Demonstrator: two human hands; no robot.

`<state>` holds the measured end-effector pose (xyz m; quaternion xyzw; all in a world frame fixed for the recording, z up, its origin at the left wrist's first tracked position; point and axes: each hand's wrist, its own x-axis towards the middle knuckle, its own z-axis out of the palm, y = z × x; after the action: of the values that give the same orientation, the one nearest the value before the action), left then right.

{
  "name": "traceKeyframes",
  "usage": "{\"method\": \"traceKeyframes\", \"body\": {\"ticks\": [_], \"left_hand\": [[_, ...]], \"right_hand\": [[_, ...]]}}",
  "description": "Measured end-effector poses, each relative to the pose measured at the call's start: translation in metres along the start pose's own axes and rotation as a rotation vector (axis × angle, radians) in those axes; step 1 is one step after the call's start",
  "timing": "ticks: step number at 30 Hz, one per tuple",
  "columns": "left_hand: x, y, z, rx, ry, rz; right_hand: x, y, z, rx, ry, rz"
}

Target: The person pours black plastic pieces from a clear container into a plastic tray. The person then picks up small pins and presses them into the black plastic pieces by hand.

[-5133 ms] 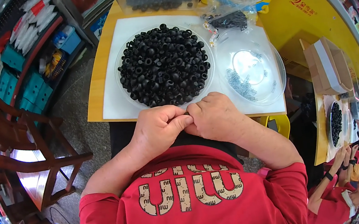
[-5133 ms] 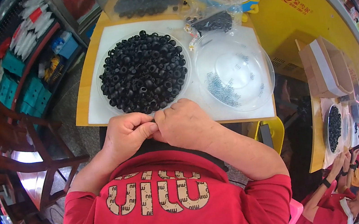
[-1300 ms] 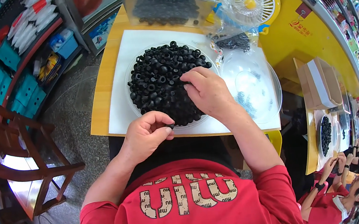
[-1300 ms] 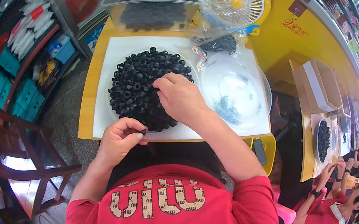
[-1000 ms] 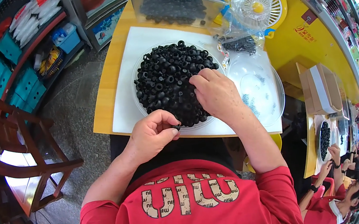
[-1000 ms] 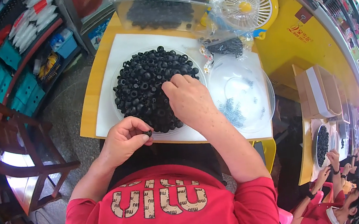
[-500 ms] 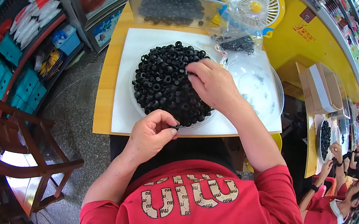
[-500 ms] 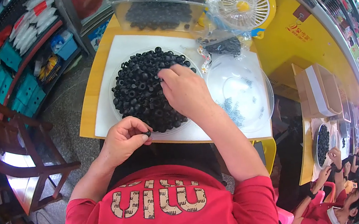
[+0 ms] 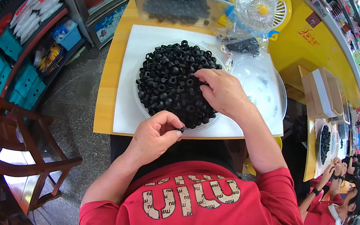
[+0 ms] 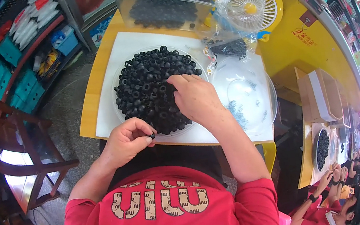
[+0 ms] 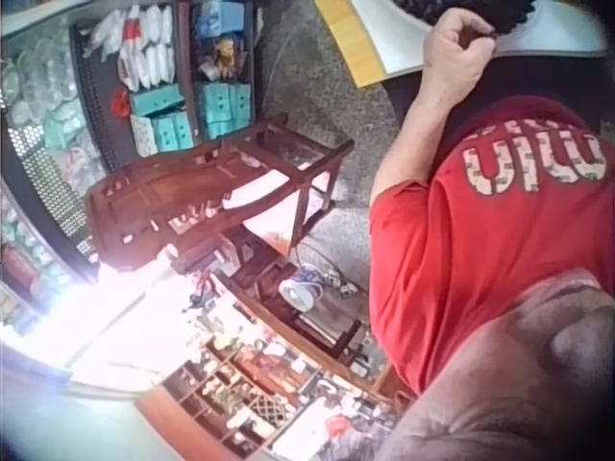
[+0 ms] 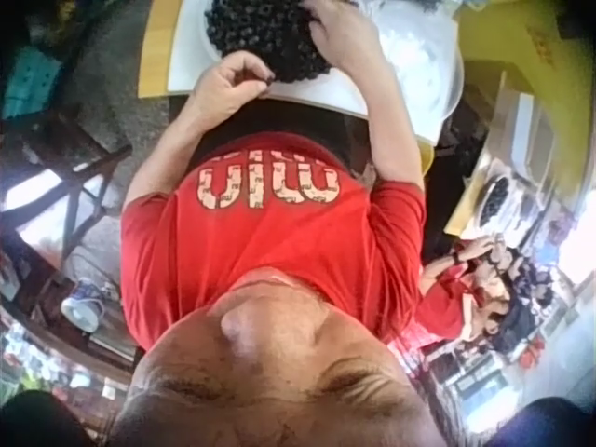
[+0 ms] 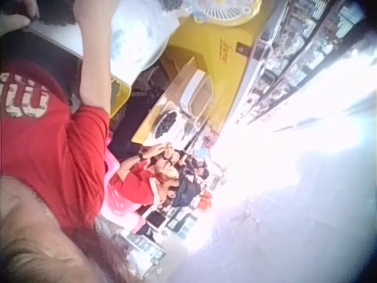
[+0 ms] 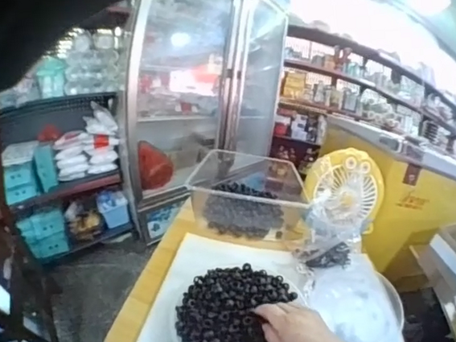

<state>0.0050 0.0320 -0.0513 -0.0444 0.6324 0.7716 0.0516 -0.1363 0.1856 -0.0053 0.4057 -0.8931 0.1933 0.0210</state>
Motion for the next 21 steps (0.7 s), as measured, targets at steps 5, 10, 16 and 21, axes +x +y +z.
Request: {"method": "traceKeyframes", "body": {"ticks": [5,10,16,21], "left_hand": [[0.001,0.000,0.000,-0.005,-0.005,-0.007],[-0.001,0.002,0.000,0.000,-0.001,-0.006],[0.002,0.024,0.011,-0.099,0.029,-0.017],[0.001,0.025,0.021,-0.161,-0.002,0.080]], "right_hand": [[-0.003,0.004,0.001,0.017,0.022,-0.013],[-0.007,0.005,0.001,0.301,0.092,0.075],[-0.033,-0.009,-0.010,0.889,-0.128,0.264],[-0.045,-0.022,-0.009,0.793,-0.051,-0.066]]}}
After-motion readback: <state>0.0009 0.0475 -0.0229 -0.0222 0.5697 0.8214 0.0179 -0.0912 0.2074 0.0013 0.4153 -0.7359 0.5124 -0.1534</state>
